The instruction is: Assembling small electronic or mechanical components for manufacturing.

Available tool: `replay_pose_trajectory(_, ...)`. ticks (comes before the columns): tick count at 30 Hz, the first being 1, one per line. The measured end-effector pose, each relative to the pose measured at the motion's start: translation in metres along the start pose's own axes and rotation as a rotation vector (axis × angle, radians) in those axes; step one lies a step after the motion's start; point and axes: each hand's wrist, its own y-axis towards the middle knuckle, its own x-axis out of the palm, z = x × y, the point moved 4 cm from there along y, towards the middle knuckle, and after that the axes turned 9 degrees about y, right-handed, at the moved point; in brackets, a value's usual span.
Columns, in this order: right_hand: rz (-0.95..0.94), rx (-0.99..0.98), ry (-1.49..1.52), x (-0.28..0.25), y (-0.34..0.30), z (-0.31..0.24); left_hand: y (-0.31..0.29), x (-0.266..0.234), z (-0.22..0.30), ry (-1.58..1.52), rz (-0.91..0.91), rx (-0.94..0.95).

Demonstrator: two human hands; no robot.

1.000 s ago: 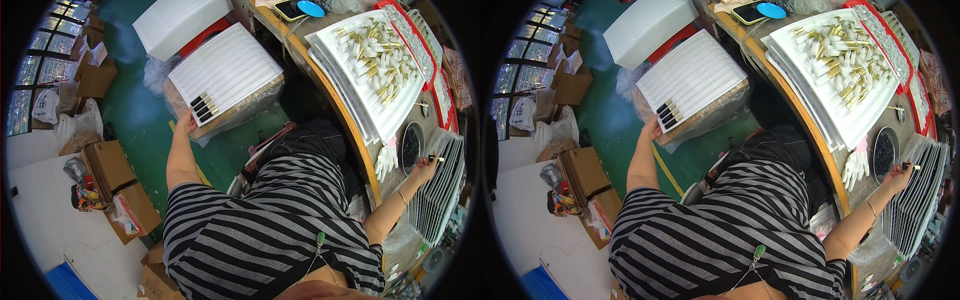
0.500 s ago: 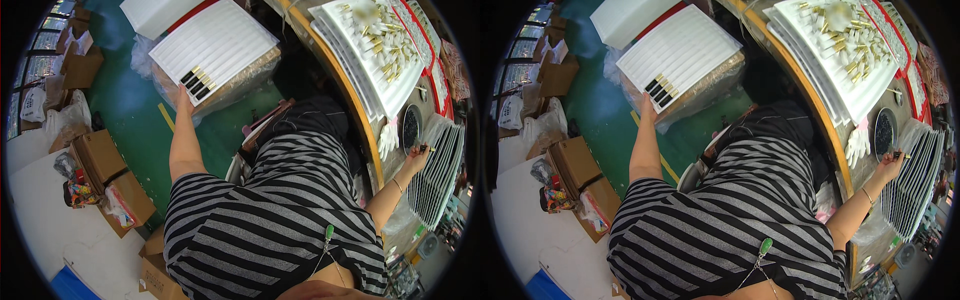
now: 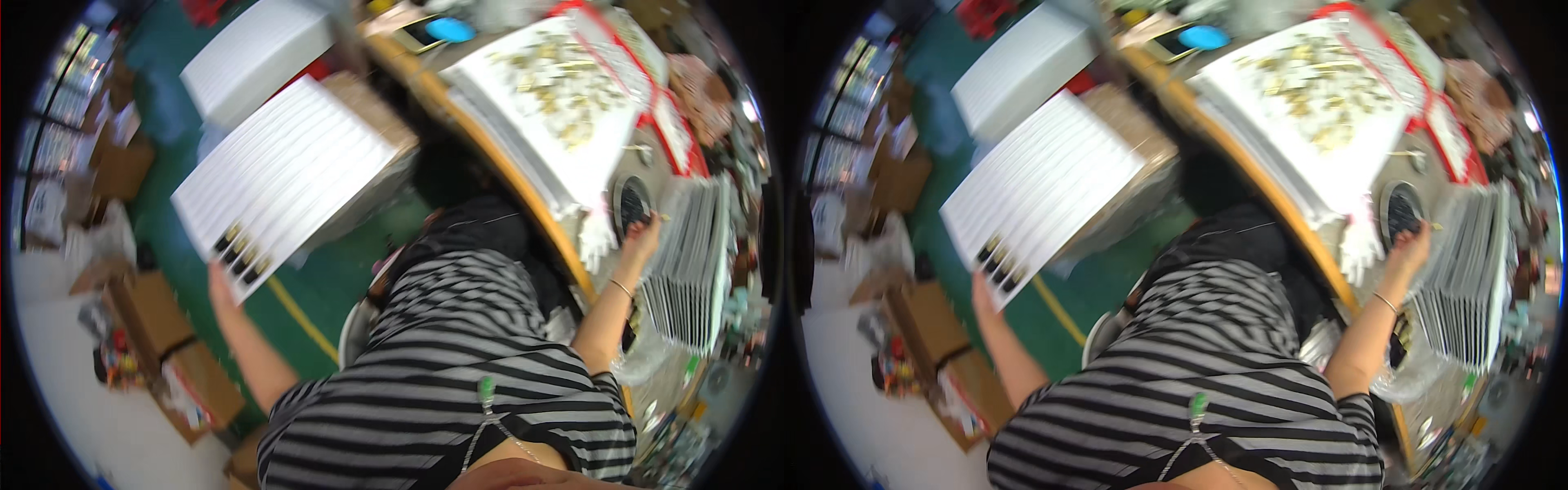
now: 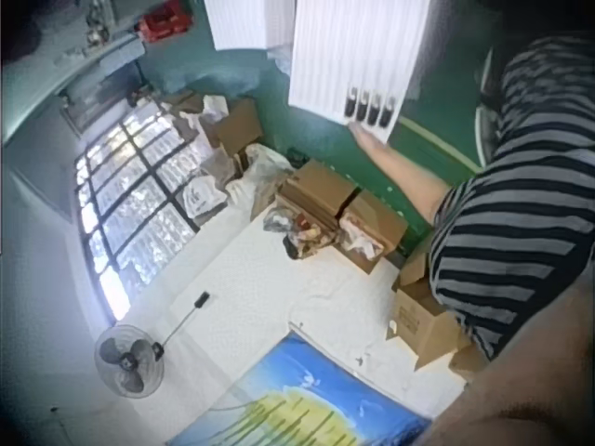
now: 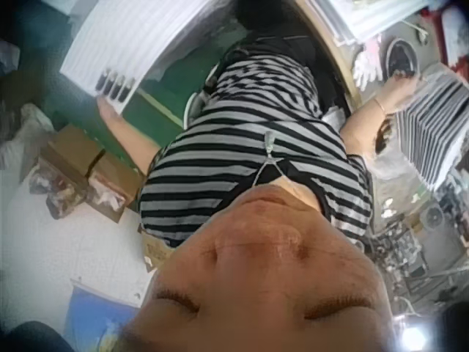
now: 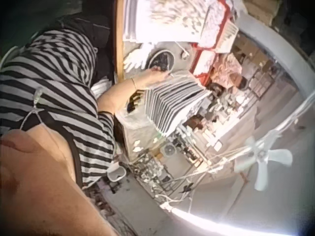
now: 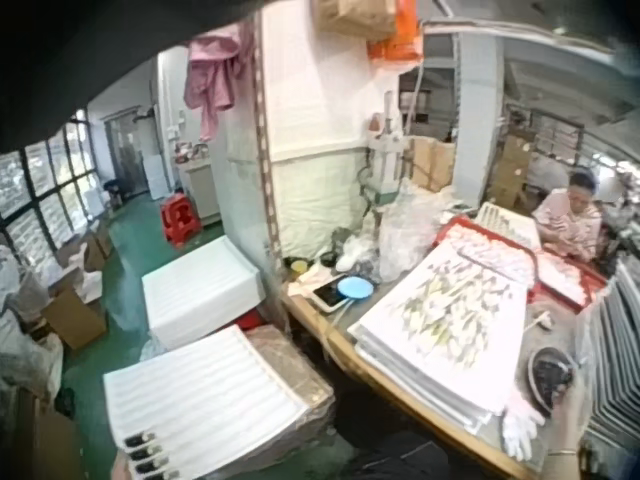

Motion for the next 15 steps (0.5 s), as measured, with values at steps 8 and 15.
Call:
replay_pose_trajectory(8, -0.012, -0.091, 0.091, -0.009, 0.051, 0.009, -0.067, -0.009, 0.116, 0.098, -0.302, 0.052)
replay_pose_trajectory(15, 0.034, -0.074, 0.13, -0.038, 0.047, 0.007, -0.13, 0.123, 0.184, 0.151, -0.448, 0.087)
